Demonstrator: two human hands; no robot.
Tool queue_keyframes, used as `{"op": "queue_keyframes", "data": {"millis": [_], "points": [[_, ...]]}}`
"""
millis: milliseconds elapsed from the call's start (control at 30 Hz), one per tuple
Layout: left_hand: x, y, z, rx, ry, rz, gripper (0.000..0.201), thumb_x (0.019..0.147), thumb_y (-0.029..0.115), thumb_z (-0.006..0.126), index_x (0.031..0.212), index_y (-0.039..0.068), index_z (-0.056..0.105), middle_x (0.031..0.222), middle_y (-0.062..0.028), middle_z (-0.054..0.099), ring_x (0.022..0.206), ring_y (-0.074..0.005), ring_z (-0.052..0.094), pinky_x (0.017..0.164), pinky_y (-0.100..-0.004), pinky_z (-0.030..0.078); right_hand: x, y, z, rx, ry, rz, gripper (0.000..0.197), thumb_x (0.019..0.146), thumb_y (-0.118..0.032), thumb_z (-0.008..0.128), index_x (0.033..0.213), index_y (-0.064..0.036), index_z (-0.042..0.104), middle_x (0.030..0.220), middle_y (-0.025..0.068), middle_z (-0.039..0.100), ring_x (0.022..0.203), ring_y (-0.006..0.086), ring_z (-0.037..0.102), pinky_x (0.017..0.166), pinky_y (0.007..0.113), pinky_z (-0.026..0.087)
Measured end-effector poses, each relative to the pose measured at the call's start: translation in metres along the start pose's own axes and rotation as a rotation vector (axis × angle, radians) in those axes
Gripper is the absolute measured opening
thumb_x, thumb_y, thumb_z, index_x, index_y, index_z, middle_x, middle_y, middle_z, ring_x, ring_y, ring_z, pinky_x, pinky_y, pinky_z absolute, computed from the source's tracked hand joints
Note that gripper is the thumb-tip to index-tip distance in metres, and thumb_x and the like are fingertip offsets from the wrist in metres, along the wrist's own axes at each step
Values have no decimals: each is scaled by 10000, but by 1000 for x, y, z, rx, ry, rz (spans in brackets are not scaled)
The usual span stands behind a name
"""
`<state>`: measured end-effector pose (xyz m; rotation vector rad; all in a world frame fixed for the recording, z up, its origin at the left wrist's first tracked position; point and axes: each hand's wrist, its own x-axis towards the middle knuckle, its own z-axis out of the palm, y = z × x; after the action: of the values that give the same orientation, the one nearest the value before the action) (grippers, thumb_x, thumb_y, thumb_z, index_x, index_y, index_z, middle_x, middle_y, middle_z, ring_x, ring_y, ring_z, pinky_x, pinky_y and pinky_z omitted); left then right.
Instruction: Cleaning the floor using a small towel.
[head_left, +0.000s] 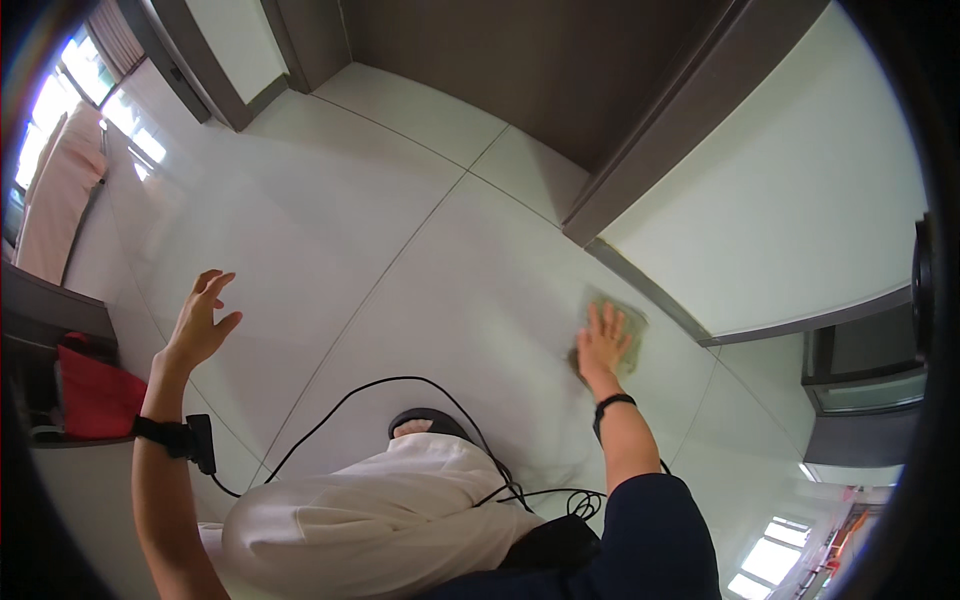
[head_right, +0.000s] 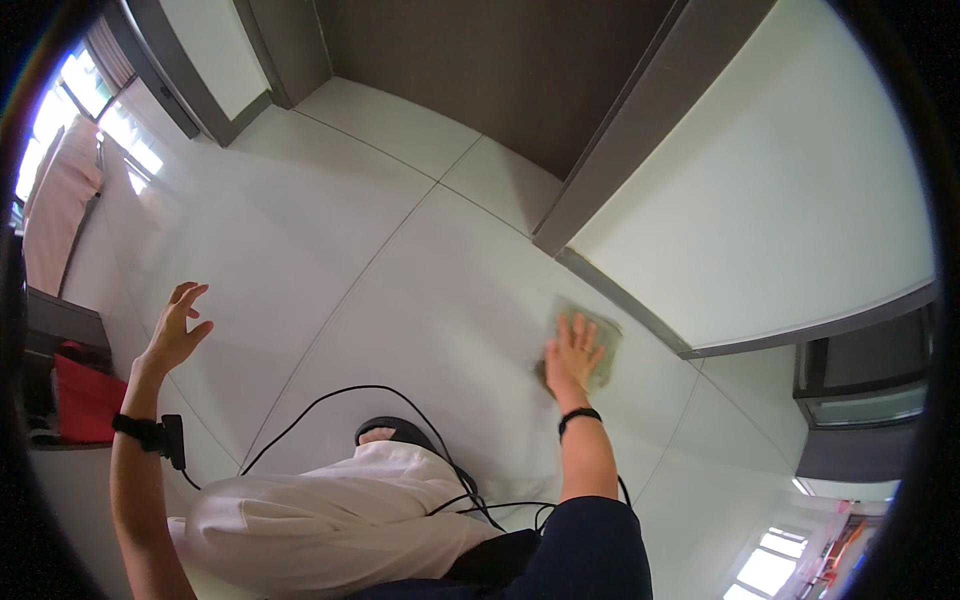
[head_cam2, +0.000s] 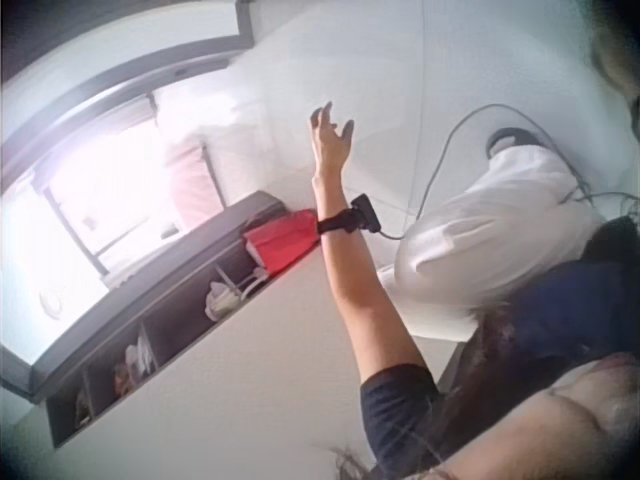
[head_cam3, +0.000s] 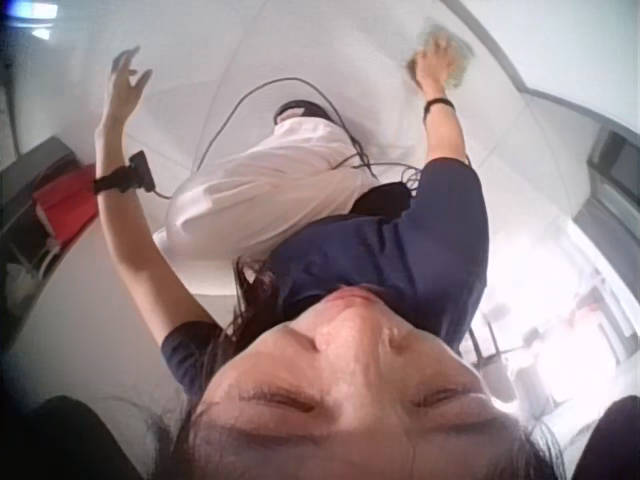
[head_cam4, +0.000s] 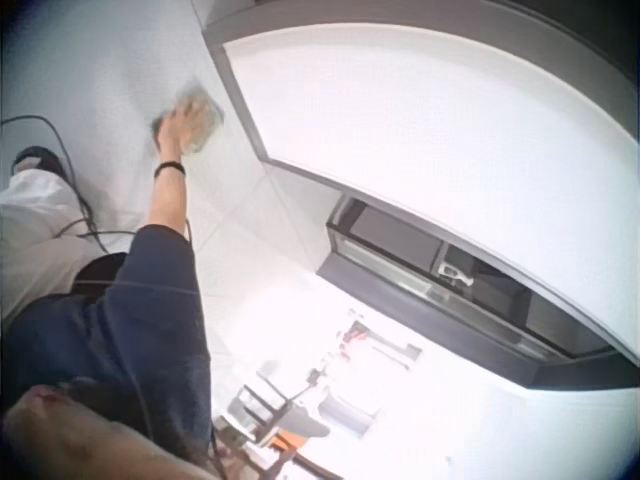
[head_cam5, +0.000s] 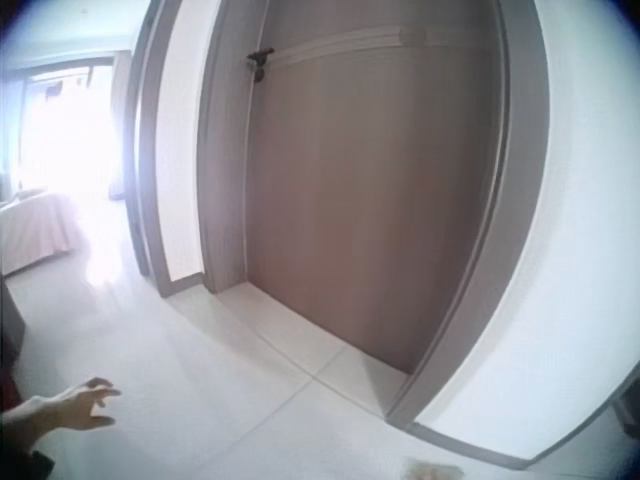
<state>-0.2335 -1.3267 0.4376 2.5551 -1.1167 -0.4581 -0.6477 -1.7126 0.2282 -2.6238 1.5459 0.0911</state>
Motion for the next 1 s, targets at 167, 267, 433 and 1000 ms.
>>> {"op": "queue_keyframes", "data": {"millis": [167,267,433,1000], "points": [[-14,-18,1,15,-7,36,561,717,20,632,1224,85,401,1239,-132,369,929,-257,514,747,-322,470,-47,164,43,-91,190,358,418,849,-157,428,1251,-49,387,1328,105,358,1240,266,303,1015,396,238],[-36,-44,0,9,41,33,556,718,31,635,1220,84,403,1240,-143,369,939,-264,509,747,-330,472,-37,134,18,388,178,800,358,875,-183,379,1200,-41,427,1206,159,473,1132,293,430,966,376,313],[-43,-74,3,-21,46,-80,566,715,30,630,1225,62,387,1241,-158,366,986,-291,491,741,-326,471,20,-21,36,480,373,-65,345,878,-198,389,1168,-22,452,1288,140,404,1224,273,330,1002,340,269],[-63,-65,-6,258,-293,-280,623,702,89,659,1247,64,359,1298,-177,309,1135,-362,399,917,-404,388,46,28,-7,-20,-61,-8,564,851,-332,426,1362,-257,199,1434,42,130,1319,270,99,1020,542,112]]}}
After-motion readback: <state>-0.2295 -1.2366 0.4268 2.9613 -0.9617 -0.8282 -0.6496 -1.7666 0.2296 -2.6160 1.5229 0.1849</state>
